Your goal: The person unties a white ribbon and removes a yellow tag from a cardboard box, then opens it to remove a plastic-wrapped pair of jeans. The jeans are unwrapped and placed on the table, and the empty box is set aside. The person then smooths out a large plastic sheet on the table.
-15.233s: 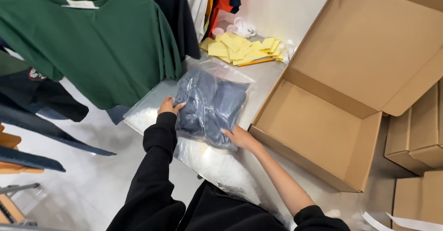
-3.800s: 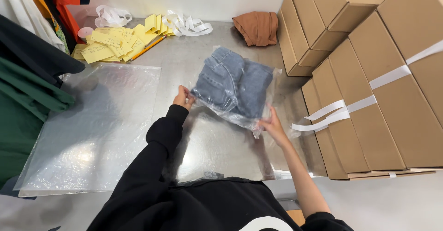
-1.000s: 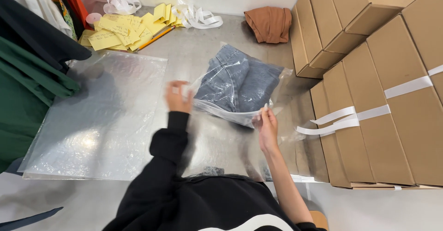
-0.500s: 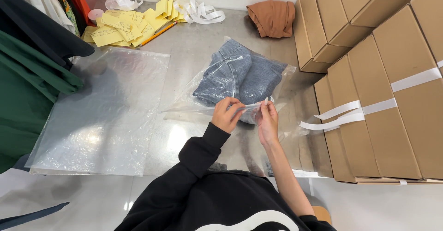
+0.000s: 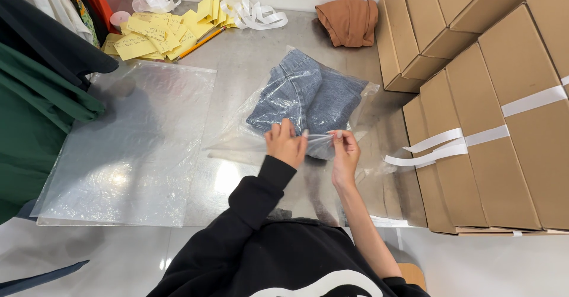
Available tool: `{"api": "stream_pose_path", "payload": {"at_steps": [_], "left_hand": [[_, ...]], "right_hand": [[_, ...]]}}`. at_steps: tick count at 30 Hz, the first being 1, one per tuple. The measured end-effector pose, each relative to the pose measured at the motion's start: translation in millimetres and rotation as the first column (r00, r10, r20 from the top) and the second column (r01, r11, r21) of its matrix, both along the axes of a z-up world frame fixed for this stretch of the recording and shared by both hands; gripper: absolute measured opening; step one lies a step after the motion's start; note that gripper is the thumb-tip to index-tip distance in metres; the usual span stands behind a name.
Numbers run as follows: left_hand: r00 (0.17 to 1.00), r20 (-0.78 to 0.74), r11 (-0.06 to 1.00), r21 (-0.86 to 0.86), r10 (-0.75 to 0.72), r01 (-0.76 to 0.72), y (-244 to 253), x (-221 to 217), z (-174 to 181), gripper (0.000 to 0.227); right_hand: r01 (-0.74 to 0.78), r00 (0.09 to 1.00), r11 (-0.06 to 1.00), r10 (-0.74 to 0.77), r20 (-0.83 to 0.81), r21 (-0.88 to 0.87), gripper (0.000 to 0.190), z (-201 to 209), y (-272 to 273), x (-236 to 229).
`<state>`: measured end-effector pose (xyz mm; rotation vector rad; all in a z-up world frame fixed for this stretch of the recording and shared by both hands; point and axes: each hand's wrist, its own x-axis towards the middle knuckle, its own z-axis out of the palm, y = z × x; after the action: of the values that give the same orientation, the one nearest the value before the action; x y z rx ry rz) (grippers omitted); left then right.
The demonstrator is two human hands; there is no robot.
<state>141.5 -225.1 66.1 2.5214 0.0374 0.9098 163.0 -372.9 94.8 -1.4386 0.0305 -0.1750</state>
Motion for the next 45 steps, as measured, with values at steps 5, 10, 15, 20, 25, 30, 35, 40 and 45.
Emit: {"api": "stream_pose_path", "payload": {"at_steps": [5, 10, 15, 20, 25, 30, 35, 40, 45], "left_hand": [[0.826, -0.520, 0.961, 0.262, 0.218, -0.088, 15, -13, -24, 0.037], [0.430, -0.894, 0.992, -0.118, -0.129, 0.052, 22, -9, -25, 0.069], [0.397, -0.850, 0.936, -0.343, -0.346, 0.080, 23, -26, 17, 0.095], [0.776, -0.504, 0.675, -0.725, -0.380, -0.141, 35, -1, -48, 0.046], [0.997, -0.011, 0.131, -0.991, 0.078, -0.022, 8, -6, -14, 0.017], [0.922, -0.387, -0.206, -0.900, -0.027, -0.384, 20, 45, -193, 0.075], [0.783, -0.504, -0.017, -0.837, -0.365, -0.547, 35, 49, -70, 0.103], [0.766, -0.349, -0.120, -0.869, -0.540, -0.481, 36, 18, 48, 0.118], [0.514, -0.267, 0.173, -0.959, -0.816, -0.223, 49, 98, -100, 0.093]], "right_hand": [[-0.102, 0.995, 0.989, 0.102, 0.002, -0.104, 0.021, 3, -3, 10], [-0.660, 0.742, 0.621, 0.629, -0.233, -0.423, 0.047, 37, -2, 23], [-0.591, 0.727, 0.230, 0.567, -0.387, -0.773, 0.072, 0, 17, 57], [-0.692, 0.714, 0.713, 0.652, -0.256, -0.112, 0.050, 32, 42, 39], [-0.610, 0.760, 0.763, 0.640, -0.117, 0.213, 0.042, 29, 53, 34], [-0.857, 0.485, 0.490, 0.872, -0.075, 0.158, 0.042, 48, 41, 35], [-0.374, 0.796, 0.621, 0.596, 0.105, -0.689, 0.027, 20, 13, 124], [-0.149, 0.944, 0.283, 0.327, -0.051, -0.947, 0.055, -6, -27, 198], [-0.023, 0.956, 0.159, 0.294, 0.025, -0.987, 0.042, -24, -45, 213]]}}
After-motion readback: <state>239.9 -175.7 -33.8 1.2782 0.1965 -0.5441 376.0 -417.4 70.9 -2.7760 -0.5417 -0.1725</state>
